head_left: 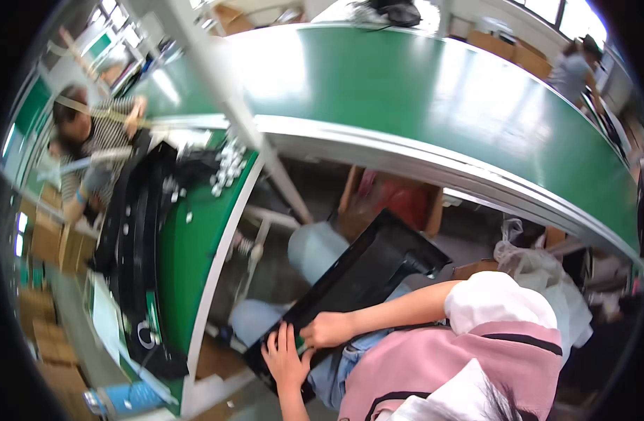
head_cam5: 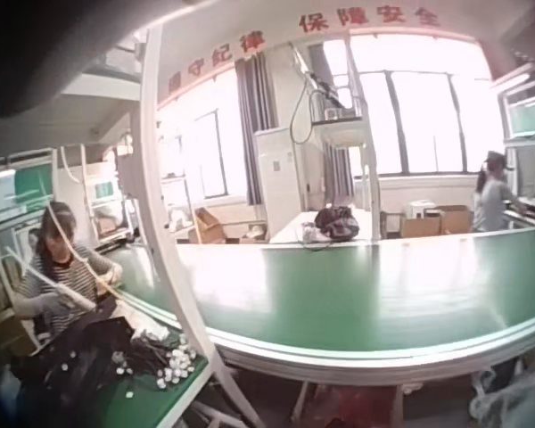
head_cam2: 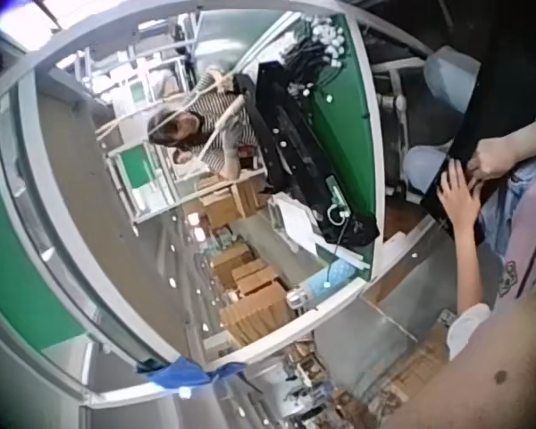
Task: Assembling electronic components by inserting a circuit board into a plastic housing and connecting wiring harnesses.
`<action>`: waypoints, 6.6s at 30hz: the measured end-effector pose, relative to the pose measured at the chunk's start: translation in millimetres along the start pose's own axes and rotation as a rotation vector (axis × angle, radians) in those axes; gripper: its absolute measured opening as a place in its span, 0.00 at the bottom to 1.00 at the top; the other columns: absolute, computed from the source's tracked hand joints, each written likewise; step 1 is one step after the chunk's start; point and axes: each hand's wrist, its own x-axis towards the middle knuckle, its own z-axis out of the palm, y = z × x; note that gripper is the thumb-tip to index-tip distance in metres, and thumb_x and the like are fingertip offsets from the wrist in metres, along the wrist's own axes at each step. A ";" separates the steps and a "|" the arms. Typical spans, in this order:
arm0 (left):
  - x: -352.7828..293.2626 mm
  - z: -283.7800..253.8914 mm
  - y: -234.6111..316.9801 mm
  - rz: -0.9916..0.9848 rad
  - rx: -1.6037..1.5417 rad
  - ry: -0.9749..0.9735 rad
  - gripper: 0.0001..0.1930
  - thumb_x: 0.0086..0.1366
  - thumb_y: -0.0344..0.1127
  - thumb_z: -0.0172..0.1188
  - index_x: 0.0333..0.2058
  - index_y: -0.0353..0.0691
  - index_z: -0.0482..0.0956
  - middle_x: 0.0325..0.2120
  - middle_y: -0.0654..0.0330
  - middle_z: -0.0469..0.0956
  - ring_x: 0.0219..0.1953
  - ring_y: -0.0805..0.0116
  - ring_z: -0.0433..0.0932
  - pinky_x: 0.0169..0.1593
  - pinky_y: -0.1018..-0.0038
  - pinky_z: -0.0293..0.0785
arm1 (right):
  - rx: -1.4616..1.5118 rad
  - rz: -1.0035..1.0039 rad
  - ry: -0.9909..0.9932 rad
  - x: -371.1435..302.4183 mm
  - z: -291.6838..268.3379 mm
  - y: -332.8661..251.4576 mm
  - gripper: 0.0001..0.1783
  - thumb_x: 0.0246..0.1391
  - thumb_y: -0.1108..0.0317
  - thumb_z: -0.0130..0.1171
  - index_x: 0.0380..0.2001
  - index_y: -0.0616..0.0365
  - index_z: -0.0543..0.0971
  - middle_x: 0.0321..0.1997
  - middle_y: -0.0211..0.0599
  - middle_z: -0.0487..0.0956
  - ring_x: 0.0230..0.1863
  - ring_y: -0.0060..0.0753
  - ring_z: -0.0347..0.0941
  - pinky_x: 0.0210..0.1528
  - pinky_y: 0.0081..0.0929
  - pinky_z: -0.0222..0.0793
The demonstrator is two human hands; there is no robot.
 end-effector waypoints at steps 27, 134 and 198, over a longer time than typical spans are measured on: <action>4.8 14.1 -32.3 -0.193 -0.038 -0.065 0.43 0.50 0.42 0.71 0.66 0.48 0.63 0.70 0.76 0.55 0.60 0.64 0.66 0.52 0.59 0.73 | -0.203 -0.049 -0.221 9.5 -32.6 -48.3 0.07 0.38 0.68 0.59 0.19 0.59 0.73 0.18 0.38 0.71 0.17 0.34 0.72 0.19 0.32 0.71; -50.5 -114.9 -54.8 -0.827 -1.859 1.303 0.21 0.64 0.50 0.62 0.50 0.46 0.72 0.38 0.66 0.79 0.39 0.74 0.80 0.40 0.71 0.76 | 0.426 0.052 -0.245 58.1 -96.1 -56.2 0.05 0.44 0.78 0.65 0.28 0.61 0.84 0.18 0.37 0.76 0.15 0.31 0.70 0.19 0.27 0.63; -51.8 -83.6 -42.3 -0.383 -2.012 1.278 0.26 0.71 0.55 0.51 0.57 0.43 0.70 0.51 0.63 0.75 0.54 0.69 0.74 0.57 0.65 0.68 | -0.989 0.323 0.124 295.4 -194.9 290.7 0.12 0.65 0.62 0.49 0.45 0.57 0.76 0.35 0.49 0.81 0.36 0.54 0.81 0.34 0.46 0.77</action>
